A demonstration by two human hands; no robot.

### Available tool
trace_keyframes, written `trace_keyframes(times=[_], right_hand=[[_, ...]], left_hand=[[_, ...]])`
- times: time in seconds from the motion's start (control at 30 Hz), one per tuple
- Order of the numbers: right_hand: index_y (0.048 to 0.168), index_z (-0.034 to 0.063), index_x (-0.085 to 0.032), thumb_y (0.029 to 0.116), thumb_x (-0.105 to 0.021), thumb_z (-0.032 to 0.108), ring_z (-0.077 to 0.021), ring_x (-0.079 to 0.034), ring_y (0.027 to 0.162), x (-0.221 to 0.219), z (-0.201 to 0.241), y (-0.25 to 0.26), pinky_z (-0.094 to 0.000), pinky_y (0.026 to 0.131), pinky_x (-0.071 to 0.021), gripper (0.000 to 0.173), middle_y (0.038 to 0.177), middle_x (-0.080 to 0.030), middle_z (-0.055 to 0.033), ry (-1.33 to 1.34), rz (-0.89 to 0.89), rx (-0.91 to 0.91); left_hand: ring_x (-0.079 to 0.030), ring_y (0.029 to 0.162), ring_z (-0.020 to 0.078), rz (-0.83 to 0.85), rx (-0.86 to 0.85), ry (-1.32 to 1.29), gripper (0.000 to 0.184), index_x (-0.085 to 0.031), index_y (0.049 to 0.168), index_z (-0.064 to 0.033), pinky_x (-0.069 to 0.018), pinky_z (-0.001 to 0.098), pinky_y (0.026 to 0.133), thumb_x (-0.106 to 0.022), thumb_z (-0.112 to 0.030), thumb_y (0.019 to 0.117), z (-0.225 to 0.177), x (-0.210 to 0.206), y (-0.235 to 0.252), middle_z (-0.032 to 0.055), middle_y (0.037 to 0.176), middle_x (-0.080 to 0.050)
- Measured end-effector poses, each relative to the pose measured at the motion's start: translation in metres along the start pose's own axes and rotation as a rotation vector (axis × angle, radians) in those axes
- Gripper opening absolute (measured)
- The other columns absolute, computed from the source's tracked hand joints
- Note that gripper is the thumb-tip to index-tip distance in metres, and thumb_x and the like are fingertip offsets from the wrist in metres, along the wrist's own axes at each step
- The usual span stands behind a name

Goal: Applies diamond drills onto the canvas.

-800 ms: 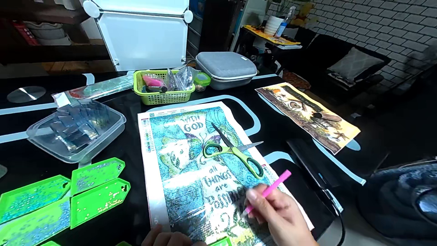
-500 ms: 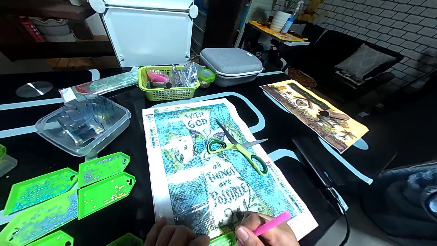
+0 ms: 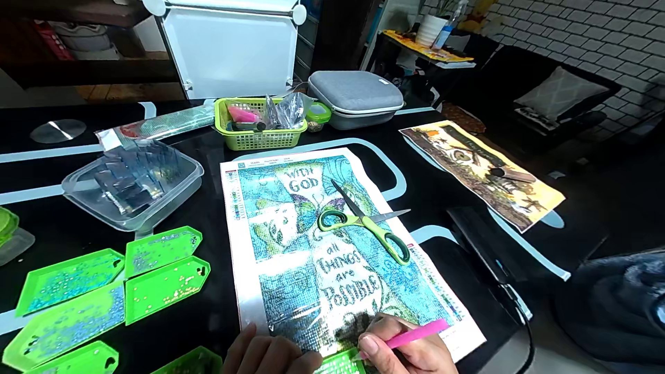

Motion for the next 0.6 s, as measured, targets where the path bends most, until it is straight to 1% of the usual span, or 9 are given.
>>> trace_keyframes(times=[0.2,0.27,0.33,0.4,0.43,0.47,0.53,0.6], right_hand=[[0.092,-0.0018,-0.064,0.1066,-0.058,0.016,-0.0066,-0.064,0.07,-0.002,0.0,0.001,-0.0189,0.068,-0.0531,0.024,0.077,-0.065,-0.0098,-0.017,0.016,0.017],[0.094,-0.0012,-0.064,0.1071,-0.057,0.017,-0.005,-0.064,0.07,0.0,-0.001,0.001,-0.0181,0.066,-0.0537,0.024,0.077,-0.066,-0.0085,0.019,0.013,-0.008],[0.095,0.003,-0.065,0.1078,-0.055,0.017,0.0003,-0.063,0.069,0.004,-0.004,0.003,-0.0159,0.064,-0.053,0.021,0.077,-0.067,-0.0019,0.133,-0.02,-0.093],[0.096,0.0125,-0.068,0.1075,-0.055,0.018,0.0047,-0.064,0.069,0.01,-0.007,0.006,-0.0136,0.062,-0.0531,0.019,0.081,-0.072,0.0076,0.269,-0.083,-0.223],[0.096,0.0157,-0.07,0.107,-0.056,0.02,0.0052,-0.064,0.069,0.013,-0.008,0.008,-0.0129,0.06,-0.0526,0.018,0.082,-0.072,0.0101,0.315,-0.109,-0.266],[0.096,0.0164,-0.07,0.1069,-0.056,0.02,0.0054,-0.064,0.069,0.016,-0.009,0.009,-0.0125,0.06,-0.0524,0.018,0.082,-0.072,0.0106,0.328,-0.114,-0.271],[0.096,0.0121,-0.068,0.1071,-0.056,0.019,0.0047,-0.064,0.07,0.017,-0.006,0.011,-0.0134,0.063,-0.0534,0.018,0.08,-0.07,0.0075,0.269,-0.055,-0.196],[0.095,0.003,-0.065,0.1074,-0.056,0.018,0.0012,-0.062,0.069,0.009,-0.001,0.011,-0.0155,0.063,-0.052,0.021,0.077,-0.066,-0.0012,0.175,0.025,-0.093]], left_hand=[[-0.066,0.102,0.0334,0.002,0.0,0.0,0.045,-0.076,0.118,-0.0135,-0.0372,0.0582,0.109,-0.078,-0.044,0.0854,0.0,0.0,0.0,0.0114,0.103,-0.073],[-0.067,0.102,0.0333,0.002,0.0,0.0,0.045,-0.076,0.118,-0.0135,-0.0374,0.058,0.108,-0.078,-0.045,0.0855,-0.001,0.0,0.001,0.0113,0.103,-0.073],[-0.067,0.102,0.0334,0.005,0.0,-0.002,0.045,-0.076,0.117,-0.0133,-0.0376,0.058,0.108,-0.077,-0.045,0.0854,-0.001,0.0,0.001,0.0114,0.103,-0.073],[-0.067,0.102,0.0337,0.014,0.004,-0.002,0.045,-0.076,0.118,-0.0129,-0.0377,0.0584,0.108,-0.078,-0.044,0.0851,0.0,0.0,0.001,0.0117,0.104,-0.073],[-0.067,0.102,0.034,0.014,0.005,-0.002,0.045,-0.076,0.118,-0.0128,-0.0377,0.0586,0.108,-0.078,-0.044,0.0851,0.0,0.0,0.001,0.012,0.104,-0.073],[-0.067,0.102,0.0343,0.013,0.006,-0.004,0.045,-0.076,0.118,-0.0126,-0.0374,0.059,0.108,-0.078,-0.044,0.0852,0.0,0.0,0.001,0.0124,0.104,-0.073],[-0.067,0.102,0.0343,0.013,0.004,0.002,0.046,-0.076,0.118,-0.0129,-0.0375,0.0591,0.108,-0.078,-0.045,0.0853,0.0,0.0,0.001,0.0124,0.104,-0.073],[-0.067,0.102,0.0341,0.011,0.0,0.008,0.045,-0.076,0.118,-0.0135,-0.0379,0.0584,0.108,-0.078,-0.045,0.0852,0.0,0.0,0.001,0.012,0.104,-0.073]])
Point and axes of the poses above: each hand's wrist, its own y-axis towards the middle knuckle, its own x-axis out of the back of the hand, z = x × y, the point moved 5 cm from there along y, towards the middle knuckle
